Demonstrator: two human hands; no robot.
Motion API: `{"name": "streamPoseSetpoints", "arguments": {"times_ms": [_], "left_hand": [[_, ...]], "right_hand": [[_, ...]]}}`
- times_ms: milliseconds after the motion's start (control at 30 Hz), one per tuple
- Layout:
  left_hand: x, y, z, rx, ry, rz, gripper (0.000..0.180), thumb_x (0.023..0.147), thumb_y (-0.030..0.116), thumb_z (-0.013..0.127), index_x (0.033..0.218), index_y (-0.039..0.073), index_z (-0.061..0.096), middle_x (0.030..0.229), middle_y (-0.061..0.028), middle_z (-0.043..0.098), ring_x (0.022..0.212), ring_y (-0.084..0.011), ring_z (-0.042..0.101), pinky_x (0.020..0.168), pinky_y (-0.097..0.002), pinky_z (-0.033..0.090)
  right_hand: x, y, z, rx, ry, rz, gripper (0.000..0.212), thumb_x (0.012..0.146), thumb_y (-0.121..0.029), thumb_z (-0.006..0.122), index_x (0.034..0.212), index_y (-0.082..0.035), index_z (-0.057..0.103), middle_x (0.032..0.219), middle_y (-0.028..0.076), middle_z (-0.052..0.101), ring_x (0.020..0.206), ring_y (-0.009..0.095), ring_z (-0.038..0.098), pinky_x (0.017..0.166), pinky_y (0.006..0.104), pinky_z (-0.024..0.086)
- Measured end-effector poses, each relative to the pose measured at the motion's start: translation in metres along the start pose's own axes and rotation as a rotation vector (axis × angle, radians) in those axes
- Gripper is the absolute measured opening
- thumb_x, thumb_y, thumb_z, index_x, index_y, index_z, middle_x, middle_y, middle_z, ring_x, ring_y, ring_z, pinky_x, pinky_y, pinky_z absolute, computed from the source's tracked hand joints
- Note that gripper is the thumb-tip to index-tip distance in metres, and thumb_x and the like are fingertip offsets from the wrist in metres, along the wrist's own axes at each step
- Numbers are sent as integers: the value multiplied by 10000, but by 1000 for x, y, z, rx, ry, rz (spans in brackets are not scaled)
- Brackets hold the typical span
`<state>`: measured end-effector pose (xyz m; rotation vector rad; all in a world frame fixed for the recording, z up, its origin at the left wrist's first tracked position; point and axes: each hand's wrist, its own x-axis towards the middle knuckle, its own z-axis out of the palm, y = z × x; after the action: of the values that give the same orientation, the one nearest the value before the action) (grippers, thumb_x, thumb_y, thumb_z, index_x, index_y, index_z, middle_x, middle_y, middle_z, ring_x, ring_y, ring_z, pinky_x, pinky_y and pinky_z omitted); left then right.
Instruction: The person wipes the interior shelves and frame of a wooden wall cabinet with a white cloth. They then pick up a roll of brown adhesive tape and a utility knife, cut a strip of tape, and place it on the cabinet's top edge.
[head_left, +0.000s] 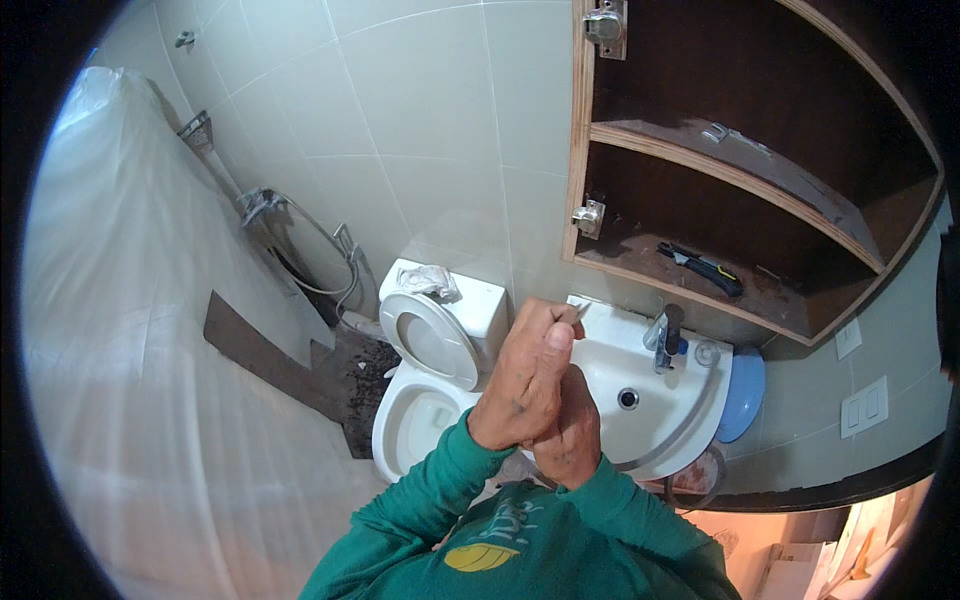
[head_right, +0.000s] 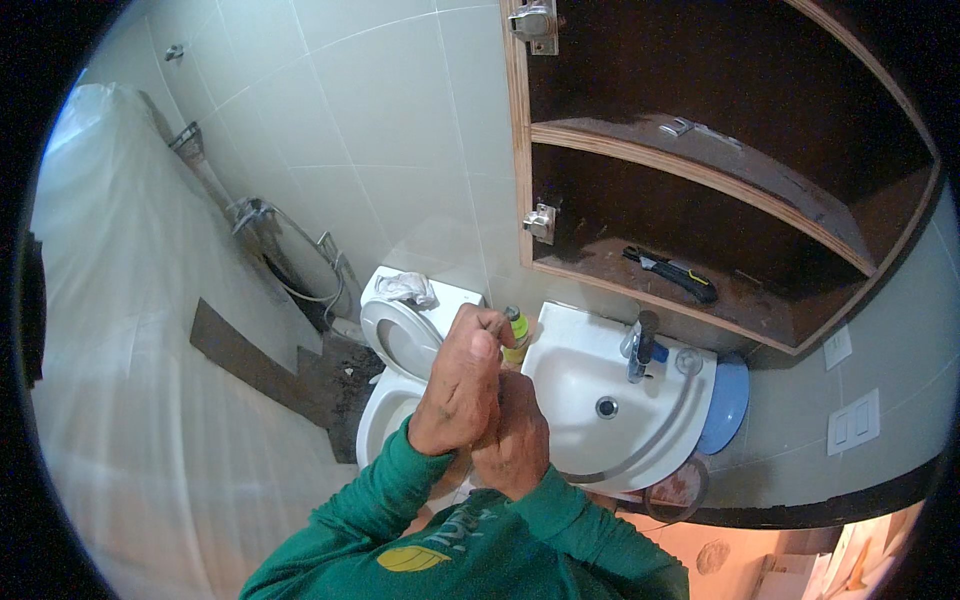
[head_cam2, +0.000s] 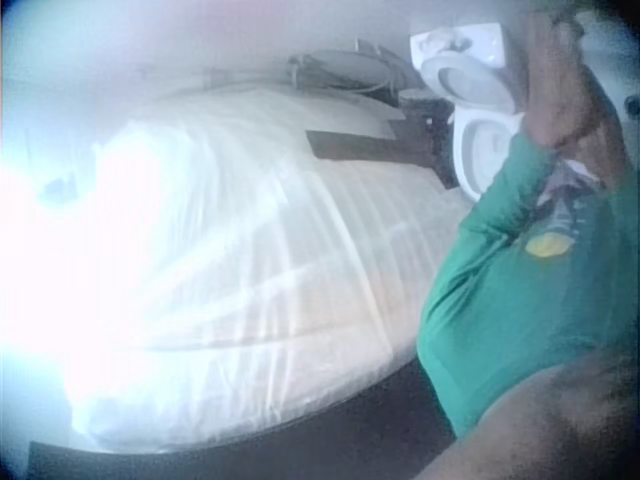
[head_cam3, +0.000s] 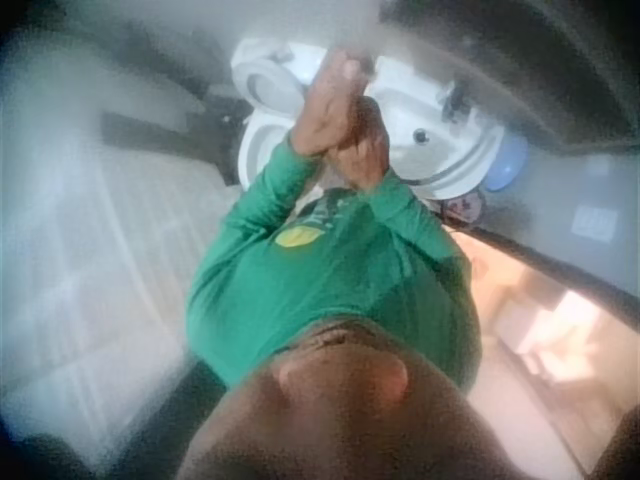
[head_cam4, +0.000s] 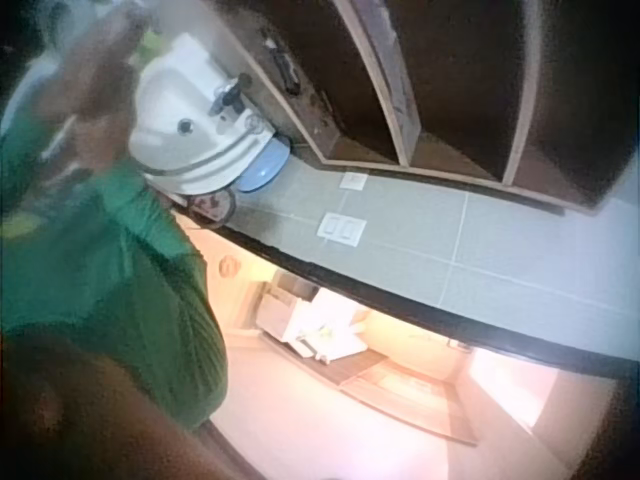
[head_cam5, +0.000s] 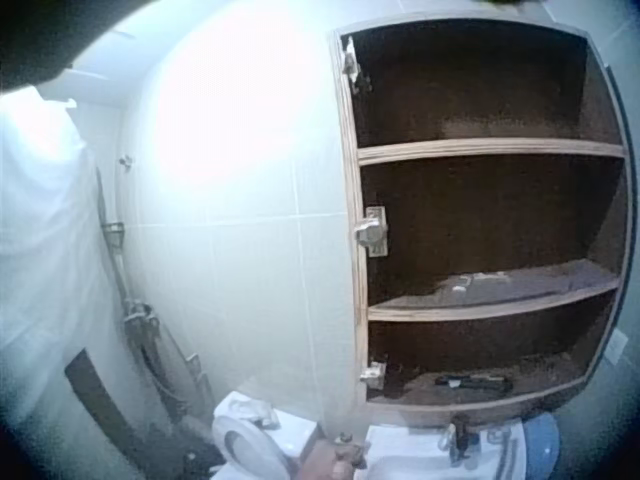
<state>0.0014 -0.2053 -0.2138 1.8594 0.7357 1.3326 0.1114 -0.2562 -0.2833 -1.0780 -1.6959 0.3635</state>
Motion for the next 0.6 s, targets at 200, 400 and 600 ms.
{"name": "streamPoseSetpoints", "arguments": {"times_ms": [200,400,600], "left_hand": [[-9,-18,5,-491,157,-192,545,1133,473,310,1269,2,549,1025,-77,536,906,-171,558,916,-354,506],[-8,-19,3,-760,246,-231,524,1127,479,335,1468,90,417,980,-32,517,831,-107,540,864,-334,577],[-9,-28,5,-835,277,-270,466,1122,458,377,1496,182,342,964,-18,491,781,-90,511,791,-340,626]], "right_hand": [[4,-3,10,155,-1,345,312,1034,-285,603,1098,21,607,995,241,630,893,451,636,757,509,503],[11,-3,8,87,12,314,321,1045,-274,611,927,25,606,835,231,629,748,376,628,701,444,498],[13,-9,4,85,9,351,402,1050,-324,605,866,34,604,758,242,626,642,356,572,646,438,480]]}}
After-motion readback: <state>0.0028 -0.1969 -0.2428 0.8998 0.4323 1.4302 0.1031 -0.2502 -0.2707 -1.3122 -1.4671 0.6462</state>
